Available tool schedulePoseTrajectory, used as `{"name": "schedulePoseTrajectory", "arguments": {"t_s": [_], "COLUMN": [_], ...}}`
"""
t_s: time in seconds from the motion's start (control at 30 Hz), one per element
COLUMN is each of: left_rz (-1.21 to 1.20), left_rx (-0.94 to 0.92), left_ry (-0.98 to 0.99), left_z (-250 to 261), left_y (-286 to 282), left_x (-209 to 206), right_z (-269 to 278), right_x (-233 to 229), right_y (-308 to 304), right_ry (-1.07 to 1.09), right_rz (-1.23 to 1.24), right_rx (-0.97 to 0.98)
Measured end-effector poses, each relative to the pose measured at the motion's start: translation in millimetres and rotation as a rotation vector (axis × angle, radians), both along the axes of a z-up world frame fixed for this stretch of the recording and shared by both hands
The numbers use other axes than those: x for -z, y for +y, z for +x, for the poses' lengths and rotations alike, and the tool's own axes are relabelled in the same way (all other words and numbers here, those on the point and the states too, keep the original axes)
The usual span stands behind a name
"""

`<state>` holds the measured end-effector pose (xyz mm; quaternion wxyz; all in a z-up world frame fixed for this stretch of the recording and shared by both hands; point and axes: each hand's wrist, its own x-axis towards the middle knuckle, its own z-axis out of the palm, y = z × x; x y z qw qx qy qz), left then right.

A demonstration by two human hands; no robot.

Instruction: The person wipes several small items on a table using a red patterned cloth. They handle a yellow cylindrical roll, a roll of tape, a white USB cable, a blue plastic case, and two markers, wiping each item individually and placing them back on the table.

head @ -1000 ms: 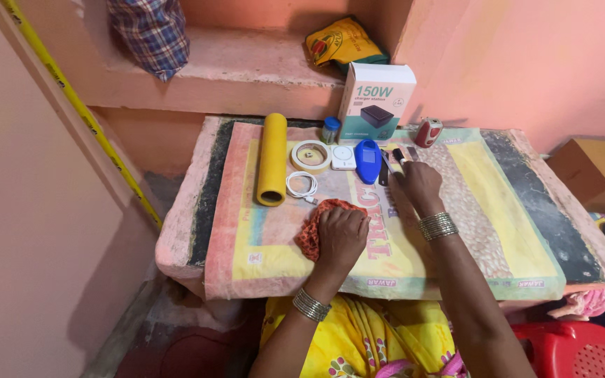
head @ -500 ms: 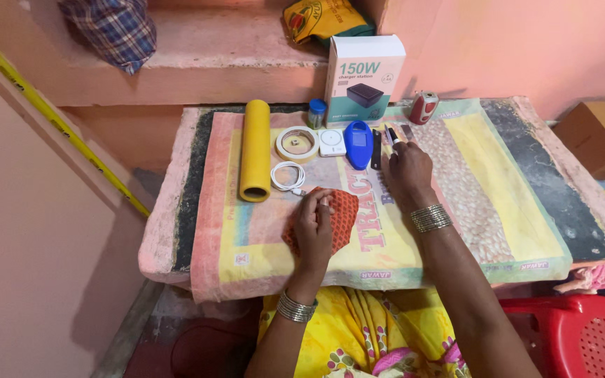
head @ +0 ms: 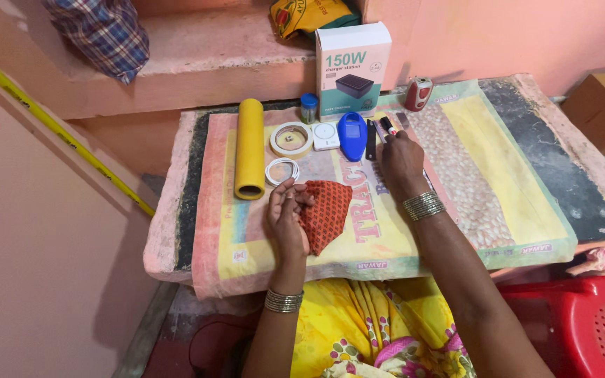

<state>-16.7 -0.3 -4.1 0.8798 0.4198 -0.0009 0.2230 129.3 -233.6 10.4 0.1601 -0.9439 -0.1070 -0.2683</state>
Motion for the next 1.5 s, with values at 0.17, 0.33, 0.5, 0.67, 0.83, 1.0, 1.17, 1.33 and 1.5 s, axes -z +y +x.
{"name": "schedulePoseTrajectory", "arguments": {"t_s": [0.17,0.33,0.5,0.67,0.83,1.0,1.17,1.33,1.5], "left_rz": [-0.038,-0.025,0.147,0.233,0.248,0.229,0.223,0.238,0.266], "left_rx": [0.017,-0.01,-0.1,-0.134,-0.119,-0.105,-0.101,-0.1,-0.118], "left_ry": [-0.007,-0.027,-0.022,-0.02,-0.046,-0.095,-0.106,-0.112,-0.111], "left_z": [0,1,-4,-8,-6,-5,-5,-6,-7], "left_y": [4,1,-5,-7,-10,-9,-10,-10,-11], "left_x": [2,3,1,0,5,10,13,11,9], "right_z": [-1,20,34,29,5,3,3,3,15], "right_x": [0,16,31,23,12,5,3,9,19], "right_y": [0,-25,-50,-56,-51,-48,-34,-13,-6], "right_ry": [-0.034,-0.116,-0.154,-0.1,0.002,0.074,-0.079,-0.169,-0.059], "right_rz": [-0.021,0.075,0.129,0.162,0.12,0.12,0.111,-0.07,-0.157], "right_rx": [0.014,0.14,0.277,0.291,0.283,0.307,0.127,-0.252,-0.111]}}
